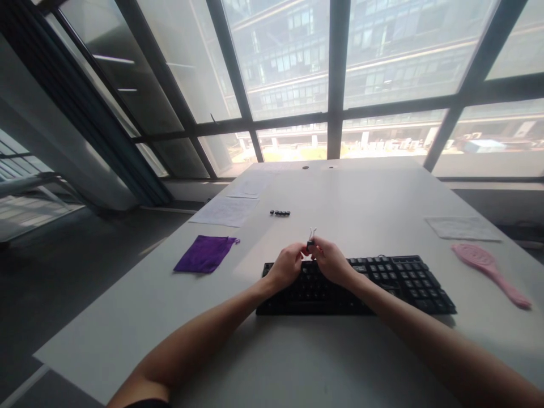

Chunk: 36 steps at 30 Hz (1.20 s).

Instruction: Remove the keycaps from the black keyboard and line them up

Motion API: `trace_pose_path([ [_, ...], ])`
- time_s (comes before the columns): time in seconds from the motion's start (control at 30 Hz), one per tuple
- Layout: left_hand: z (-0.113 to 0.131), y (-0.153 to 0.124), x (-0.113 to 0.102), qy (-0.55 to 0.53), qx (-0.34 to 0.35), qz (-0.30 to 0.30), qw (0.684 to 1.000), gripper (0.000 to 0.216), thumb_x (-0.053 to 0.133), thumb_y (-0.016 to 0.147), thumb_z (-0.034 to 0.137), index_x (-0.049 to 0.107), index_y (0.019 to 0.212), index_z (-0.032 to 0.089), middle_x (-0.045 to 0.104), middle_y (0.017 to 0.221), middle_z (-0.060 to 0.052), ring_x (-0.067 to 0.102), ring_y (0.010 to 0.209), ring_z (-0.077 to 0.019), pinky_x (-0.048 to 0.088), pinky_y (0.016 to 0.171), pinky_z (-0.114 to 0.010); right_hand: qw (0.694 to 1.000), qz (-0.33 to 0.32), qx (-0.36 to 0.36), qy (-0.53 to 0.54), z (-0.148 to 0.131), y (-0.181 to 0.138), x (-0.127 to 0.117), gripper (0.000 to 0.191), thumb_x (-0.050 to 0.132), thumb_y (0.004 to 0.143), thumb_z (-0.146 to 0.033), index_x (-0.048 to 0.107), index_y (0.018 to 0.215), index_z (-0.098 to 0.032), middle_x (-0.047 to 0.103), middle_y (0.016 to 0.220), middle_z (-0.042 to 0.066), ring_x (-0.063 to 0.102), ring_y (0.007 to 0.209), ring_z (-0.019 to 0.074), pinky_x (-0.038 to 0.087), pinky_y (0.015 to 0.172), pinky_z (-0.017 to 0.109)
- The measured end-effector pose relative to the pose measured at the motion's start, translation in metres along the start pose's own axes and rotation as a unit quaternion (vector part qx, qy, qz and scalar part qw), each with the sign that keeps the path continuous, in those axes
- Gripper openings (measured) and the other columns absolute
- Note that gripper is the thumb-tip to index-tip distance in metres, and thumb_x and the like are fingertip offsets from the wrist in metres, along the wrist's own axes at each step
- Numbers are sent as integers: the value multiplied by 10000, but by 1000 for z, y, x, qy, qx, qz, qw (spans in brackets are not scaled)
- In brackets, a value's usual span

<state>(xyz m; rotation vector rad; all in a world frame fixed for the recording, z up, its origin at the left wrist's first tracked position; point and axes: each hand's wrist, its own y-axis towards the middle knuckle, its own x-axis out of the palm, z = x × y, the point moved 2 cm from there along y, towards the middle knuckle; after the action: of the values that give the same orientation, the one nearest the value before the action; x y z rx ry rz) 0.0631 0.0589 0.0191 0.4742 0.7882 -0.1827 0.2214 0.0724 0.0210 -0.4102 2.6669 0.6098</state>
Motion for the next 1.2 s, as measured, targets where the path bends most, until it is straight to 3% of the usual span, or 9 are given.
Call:
trace_pose_path([
  [0.3, -3, -1, -1, 3, 19, -16, 1000, 207, 429, 884, 88, 597, 830, 197, 662, 813, -33, 611, 773, -183, 458, 724, -291, 1000, 0, 3, -15, -2, -1, -1, 237, 431, 973, -300, 550, 790, -206, 627, 703, 2, 544, 652, 156, 361, 619, 261],
  [0.53, -14, -3, -16, 5, 59, -28, 998, 192, 432, 909, 112, 583, 808, 175, 653, 816, -59, 582, 750, -183, 440, 702, -297, 993, 30, -35, -106, -9, -1, 21, 196, 510, 924, -214, 522, 728, -210, 570, 709, 9, 469, 652, 155, 317, 624, 260],
  [0.77, -6, -10, -24, 30, 90, -38, 995, 117, 526, 794, 82, 565, 817, 190, 611, 821, -40, 553, 785, -184, 441, 718, -295, 996, 40, -64, -57, -12, -8, 22, 204, 488, 946, -205, 561, 755, -199, 605, 757, 11, 520, 693, 152, 361, 666, 258],
  [0.87, -4, -10, -23, 21, 86, -49, 995, 33, 609, 815, 179, 586, 835, 191, 609, 821, -35, 556, 782, -185, 448, 717, -301, 997, 50, -50, -28, -12, -8, 21, 222, 455, 952, -188, 589, 776, -196, 636, 770, 8, 558, 718, 153, 382, 688, 259],
  [0.97, -8, -8, -21, 6, 69, -58, 996, 85, 663, 840, 269, 628, 822, 194, 617, 813, -31, 571, 780, -183, 456, 730, -308, 997, 62, -44, -17, -12, -8, 20, 221, 460, 943, -195, 595, 768, -194, 644, 764, 10, 568, 721, 158, 393, 692, 265],
  [1.1, -13, -6, -19, -26, 61, -52, 996, 105, 645, 862, 210, 690, 957, 210, 655, 850, -36, 599, 804, -180, 473, 761, -315, 993, 112, -23, 12, -13, -8, 16, 223, 454, 946, -226, 574, 760, -196, 619, 710, 3, 556, 674, 153, 402, 663, 263],
  [1.2, -13, -7, -20, -31, 69, -44, 996, 103, 637, 870, 201, 706, 944, 219, 655, 856, -41, 602, 829, -187, 485, 769, -321, 993, 111, -27, 9, -14, -8, 15, 235, 460, 944, -250, 556, 736, -198, 611, 702, 5, 545, 669, 155, 405, 665, 270],
])
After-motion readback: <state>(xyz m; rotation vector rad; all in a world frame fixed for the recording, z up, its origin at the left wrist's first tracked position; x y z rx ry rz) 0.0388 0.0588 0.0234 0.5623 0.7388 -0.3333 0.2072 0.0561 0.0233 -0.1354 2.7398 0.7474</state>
